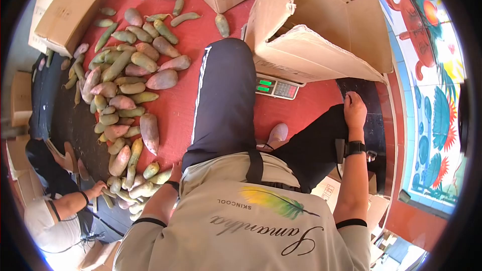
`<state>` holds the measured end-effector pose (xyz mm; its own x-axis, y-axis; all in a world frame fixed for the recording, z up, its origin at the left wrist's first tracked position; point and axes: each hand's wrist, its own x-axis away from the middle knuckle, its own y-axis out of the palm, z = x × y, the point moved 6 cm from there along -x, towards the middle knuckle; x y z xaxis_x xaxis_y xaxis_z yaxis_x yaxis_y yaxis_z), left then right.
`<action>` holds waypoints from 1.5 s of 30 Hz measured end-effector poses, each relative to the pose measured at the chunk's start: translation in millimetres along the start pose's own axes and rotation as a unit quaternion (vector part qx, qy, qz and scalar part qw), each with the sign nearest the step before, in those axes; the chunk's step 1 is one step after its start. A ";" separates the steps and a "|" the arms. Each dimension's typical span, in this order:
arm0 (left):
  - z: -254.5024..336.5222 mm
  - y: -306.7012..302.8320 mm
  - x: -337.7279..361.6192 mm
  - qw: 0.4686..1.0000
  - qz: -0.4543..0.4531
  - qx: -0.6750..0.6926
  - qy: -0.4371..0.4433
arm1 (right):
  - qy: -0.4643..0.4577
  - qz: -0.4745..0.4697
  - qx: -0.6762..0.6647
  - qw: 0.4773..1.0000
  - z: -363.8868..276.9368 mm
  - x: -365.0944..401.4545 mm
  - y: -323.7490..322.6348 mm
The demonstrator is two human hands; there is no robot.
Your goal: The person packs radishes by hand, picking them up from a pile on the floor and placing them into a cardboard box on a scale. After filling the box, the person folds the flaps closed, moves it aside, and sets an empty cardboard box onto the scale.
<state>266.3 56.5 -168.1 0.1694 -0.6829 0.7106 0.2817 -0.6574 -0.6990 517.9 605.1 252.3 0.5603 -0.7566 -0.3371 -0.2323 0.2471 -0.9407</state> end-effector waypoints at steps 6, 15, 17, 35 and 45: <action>-8.8 -73.4 13.7 0.995 -0.054 -0.058 -0.068 | -0.001 0.004 -0.012 1.000 4.6 -1.2 5.7; -31.7 -133.8 54.1 0.984 -0.016 -0.130 -0.121 | 0.007 0.029 -0.031 0.999 1.5 1.1 -1.4; -49.4 -93.4 43.7 0.986 -0.015 -0.100 -0.132 | 0.010 0.033 -0.034 0.999 2.6 2.4 -2.1; -121.8 -289.9 71.4 0.786 0.439 0.384 -0.205 | 0.033 0.081 -0.109 0.990 12.0 5.3 -3.2; -45.9 -564.5 148.5 0.513 0.659 0.550 0.022 | 0.060 0.126 -0.125 0.982 21.7 12.5 -10.3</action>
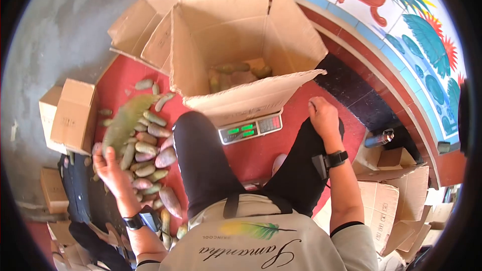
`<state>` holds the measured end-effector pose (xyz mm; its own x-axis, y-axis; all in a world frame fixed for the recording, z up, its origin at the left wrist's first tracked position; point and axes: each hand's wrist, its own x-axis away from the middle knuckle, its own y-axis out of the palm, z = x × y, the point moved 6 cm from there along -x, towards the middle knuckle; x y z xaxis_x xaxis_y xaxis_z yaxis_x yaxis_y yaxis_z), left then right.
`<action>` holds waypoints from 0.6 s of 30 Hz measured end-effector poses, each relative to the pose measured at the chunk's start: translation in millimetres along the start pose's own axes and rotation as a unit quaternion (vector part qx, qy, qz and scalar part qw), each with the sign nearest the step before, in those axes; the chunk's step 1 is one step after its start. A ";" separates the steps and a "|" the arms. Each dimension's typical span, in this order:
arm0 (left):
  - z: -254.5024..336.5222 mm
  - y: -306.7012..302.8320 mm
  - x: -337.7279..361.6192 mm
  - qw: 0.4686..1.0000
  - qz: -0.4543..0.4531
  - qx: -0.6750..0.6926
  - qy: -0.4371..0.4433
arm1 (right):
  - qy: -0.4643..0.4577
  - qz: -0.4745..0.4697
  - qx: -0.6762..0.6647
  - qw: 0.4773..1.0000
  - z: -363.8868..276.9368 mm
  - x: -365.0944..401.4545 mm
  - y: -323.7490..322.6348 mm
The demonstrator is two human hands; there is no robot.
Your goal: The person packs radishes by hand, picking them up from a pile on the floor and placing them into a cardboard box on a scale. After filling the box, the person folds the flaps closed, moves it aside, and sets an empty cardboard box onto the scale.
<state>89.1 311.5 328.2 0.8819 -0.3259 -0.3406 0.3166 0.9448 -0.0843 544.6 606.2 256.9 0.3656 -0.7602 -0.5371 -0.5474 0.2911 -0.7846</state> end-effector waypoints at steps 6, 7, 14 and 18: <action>70.5 41.4 -42.9 0.977 -0.014 0.186 0.107 | 0.067 -0.024 -0.017 0.997 4.9 1.2 0.3; 71.6 55.5 -49.1 0.970 -0.055 0.214 0.098 | 0.066 -0.019 -0.023 0.997 4.3 2.4 -0.6; 97.4 196.9 -36.1 0.948 -0.258 0.182 0.047 | 0.017 -0.033 0.063 0.997 3.8 2.3 16.9; 77.8 258.8 -46.3 0.941 -0.325 0.061 0.069 | 0.026 0.023 -0.003 0.999 2.8 3.1 11.3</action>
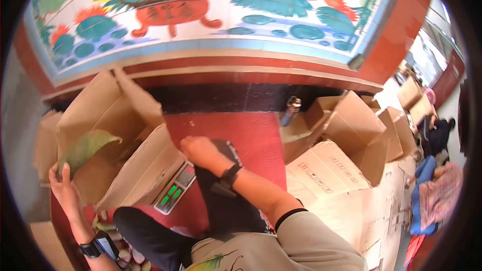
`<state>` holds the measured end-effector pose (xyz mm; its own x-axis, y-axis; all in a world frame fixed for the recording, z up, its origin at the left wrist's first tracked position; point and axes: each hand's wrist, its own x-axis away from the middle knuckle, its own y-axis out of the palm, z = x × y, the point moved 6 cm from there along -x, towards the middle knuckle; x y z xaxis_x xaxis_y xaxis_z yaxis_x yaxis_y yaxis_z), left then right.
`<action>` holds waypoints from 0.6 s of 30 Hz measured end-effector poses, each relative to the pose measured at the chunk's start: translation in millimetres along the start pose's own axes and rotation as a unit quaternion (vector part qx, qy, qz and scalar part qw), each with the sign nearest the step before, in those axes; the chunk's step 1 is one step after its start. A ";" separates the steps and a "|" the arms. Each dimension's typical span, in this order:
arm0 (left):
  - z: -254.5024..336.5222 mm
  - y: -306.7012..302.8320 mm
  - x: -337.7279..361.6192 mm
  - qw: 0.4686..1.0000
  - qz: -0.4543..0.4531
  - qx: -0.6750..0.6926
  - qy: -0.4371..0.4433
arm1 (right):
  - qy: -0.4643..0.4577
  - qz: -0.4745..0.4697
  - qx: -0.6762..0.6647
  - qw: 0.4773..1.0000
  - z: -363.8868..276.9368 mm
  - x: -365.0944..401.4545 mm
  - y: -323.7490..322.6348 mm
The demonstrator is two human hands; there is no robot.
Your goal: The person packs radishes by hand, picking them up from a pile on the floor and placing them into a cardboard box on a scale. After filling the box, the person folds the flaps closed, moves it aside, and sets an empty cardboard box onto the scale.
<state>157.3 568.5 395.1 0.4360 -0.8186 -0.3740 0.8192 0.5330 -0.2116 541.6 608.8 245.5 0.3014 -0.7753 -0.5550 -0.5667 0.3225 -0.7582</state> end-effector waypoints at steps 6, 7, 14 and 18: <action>-15.2 29.7 -10.1 0.996 -0.076 -0.038 -0.007 | 0.027 -0.009 0.004 1.000 1.7 0.1 2.3; -8.9 28.4 -5.8 0.994 -0.075 -0.078 0.031 | 0.026 -0.008 -0.006 1.000 0.5 -0.2 2.5; 11.4 -23.4 62.0 0.970 0.076 -0.142 0.181 | 0.036 -0.020 -0.035 0.999 1.5 -2.8 4.2; -19.1 -81.1 113.8 0.938 0.101 -0.319 0.088 | 0.062 -0.077 -0.003 0.995 0.1 -6.9 3.7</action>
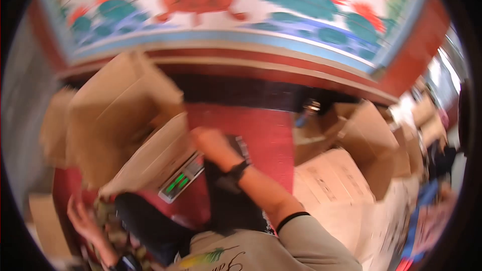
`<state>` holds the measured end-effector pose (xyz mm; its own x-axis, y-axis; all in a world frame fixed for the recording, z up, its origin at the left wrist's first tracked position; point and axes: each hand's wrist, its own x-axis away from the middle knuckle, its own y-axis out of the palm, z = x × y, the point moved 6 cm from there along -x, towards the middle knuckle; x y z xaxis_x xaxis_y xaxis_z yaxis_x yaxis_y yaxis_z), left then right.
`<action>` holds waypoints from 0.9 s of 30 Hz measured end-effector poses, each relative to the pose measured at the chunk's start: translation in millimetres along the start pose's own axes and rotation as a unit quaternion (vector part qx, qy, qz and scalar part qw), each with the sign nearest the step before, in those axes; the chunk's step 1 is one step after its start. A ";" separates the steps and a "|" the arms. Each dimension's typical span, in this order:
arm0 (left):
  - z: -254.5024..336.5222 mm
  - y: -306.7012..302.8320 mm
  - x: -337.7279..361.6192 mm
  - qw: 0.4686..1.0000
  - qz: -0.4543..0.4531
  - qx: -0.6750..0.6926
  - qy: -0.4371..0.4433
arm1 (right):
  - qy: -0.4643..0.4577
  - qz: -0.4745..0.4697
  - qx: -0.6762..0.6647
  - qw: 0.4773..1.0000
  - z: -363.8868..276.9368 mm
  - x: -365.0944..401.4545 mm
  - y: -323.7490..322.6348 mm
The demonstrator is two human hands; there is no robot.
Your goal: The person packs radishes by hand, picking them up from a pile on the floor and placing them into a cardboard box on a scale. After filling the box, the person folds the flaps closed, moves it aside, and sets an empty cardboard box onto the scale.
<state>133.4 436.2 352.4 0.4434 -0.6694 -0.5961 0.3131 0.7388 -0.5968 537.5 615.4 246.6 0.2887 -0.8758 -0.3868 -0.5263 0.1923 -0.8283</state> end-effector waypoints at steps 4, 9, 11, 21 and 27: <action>-33.7 -43.3 68.4 0.994 0.047 0.047 -0.091 | -0.045 0.102 -0.057 0.992 -0.8 -2.3 -6.0; -44.2 -86.8 120.3 0.985 0.076 -0.036 -0.151 | -0.063 0.102 -0.077 0.990 -0.3 -9.2 1.2; -31.3 -93.8 130.0 0.980 0.087 -0.031 -0.178 | -0.055 0.092 -0.092 0.990 -1.6 -9.6 2.5; -22.0 -81.8 117.4 0.981 0.110 0.024 -0.157 | -0.027 0.053 -0.055 0.997 9.4 -4.0 -9.1; -40.3 -70.6 126.8 0.978 0.122 0.020 -0.170 | -0.028 0.021 -0.016 0.999 14.1 2.2 -11.7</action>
<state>133.7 296.0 297.3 0.7597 -0.4141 -0.5013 0.1931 0.8799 -0.4343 555.6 617.5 249.7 0.3101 -0.8411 -0.4433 -0.5631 0.2132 -0.7984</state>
